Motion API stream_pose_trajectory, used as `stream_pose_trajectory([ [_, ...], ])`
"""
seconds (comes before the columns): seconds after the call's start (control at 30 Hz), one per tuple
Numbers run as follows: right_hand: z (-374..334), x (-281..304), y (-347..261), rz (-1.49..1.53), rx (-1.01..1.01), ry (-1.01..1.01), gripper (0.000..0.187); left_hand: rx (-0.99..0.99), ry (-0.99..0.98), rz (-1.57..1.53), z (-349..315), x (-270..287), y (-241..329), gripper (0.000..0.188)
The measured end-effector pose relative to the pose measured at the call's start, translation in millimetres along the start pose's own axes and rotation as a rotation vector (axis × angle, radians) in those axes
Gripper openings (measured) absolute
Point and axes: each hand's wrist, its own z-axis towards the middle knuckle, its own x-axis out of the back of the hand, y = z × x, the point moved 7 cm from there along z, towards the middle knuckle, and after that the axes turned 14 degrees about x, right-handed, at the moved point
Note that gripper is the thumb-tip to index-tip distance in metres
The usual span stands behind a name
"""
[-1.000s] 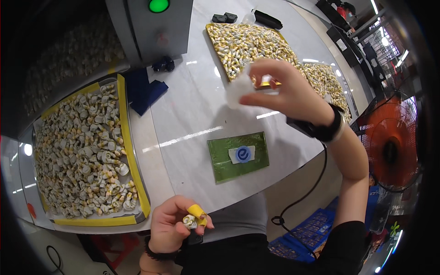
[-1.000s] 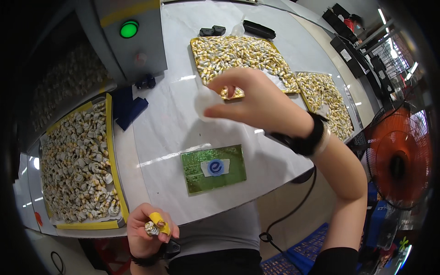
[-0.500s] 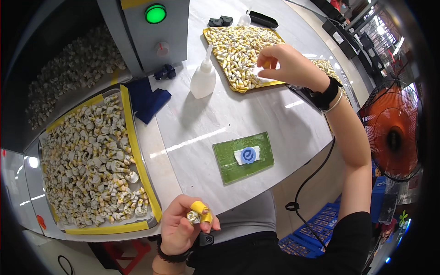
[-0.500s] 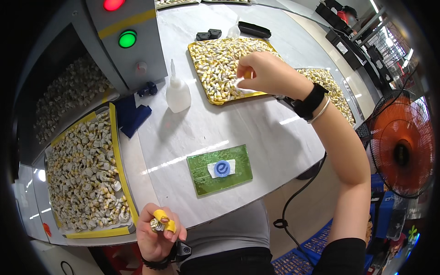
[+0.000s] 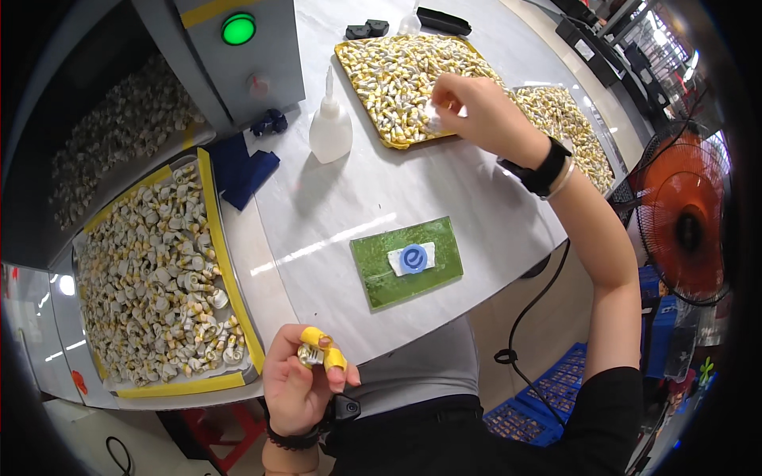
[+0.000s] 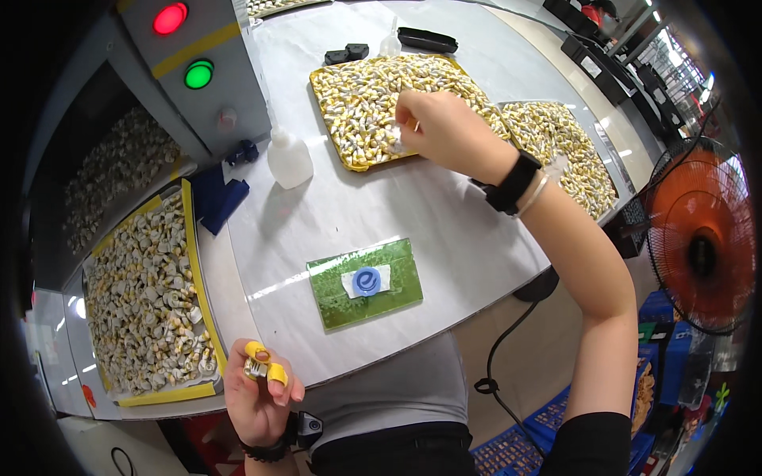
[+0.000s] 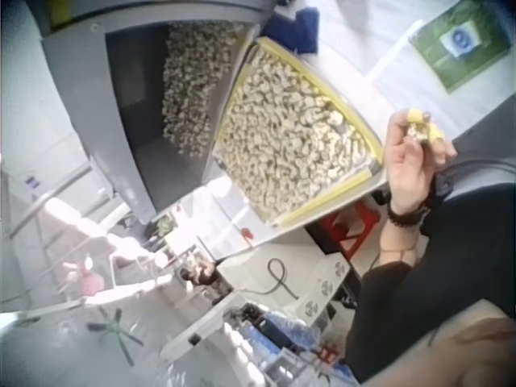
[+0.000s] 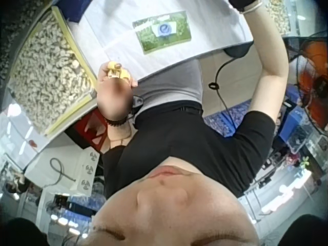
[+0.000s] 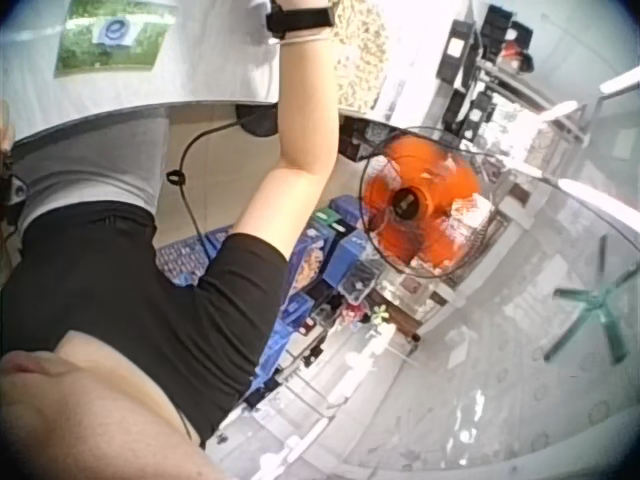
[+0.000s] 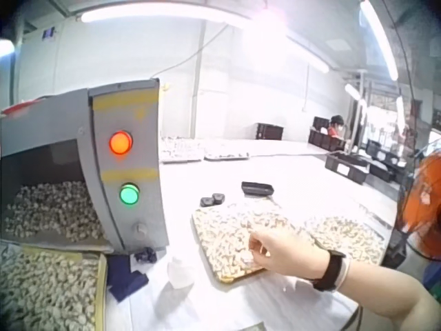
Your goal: The person repeatedly picks small white and yellow components from trays, applies a substance from a bottle, and assembles them by hand. They place the assembled units into a yellow tray on the left. The process is repetitive and involves careful hand manipulation of small parts.
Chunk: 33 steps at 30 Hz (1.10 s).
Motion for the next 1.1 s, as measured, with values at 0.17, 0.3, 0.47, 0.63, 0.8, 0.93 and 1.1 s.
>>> stream_pose_trajectory([
  [0.17,-20,21,-55,0.511,-0.046,0.155,0.012,-0.022,0.034,-0.054,-2,3,3,0.033],
  [0.3,-51,14,-108,0.623,0.027,-0.03,0.025,0.02,-0.033,-0.072,-6,9,-2,0.046],
  [0.47,-70,-2,-137,0.219,0.241,-0.122,0.028,0.052,0.048,0.06,-6,6,-3,0.056],
  [0.63,-60,-7,-138,0.135,0.341,-0.082,0.021,0.173,-0.068,-0.034,-8,-1,-12,0.047],
  [0.8,-56,-13,-144,0.105,0.395,-0.114,0.016,0.219,0.021,-0.03,-5,-6,-15,0.048],
  [0.93,-57,-19,-145,0.092,0.415,-0.131,0.018,0.316,0.006,-0.063,-2,-8,-20,0.048],
  [1.1,-54,-12,-151,0.113,0.382,-0.06,0.017,0.466,-0.128,-0.154,3,-18,-32,0.045],
])
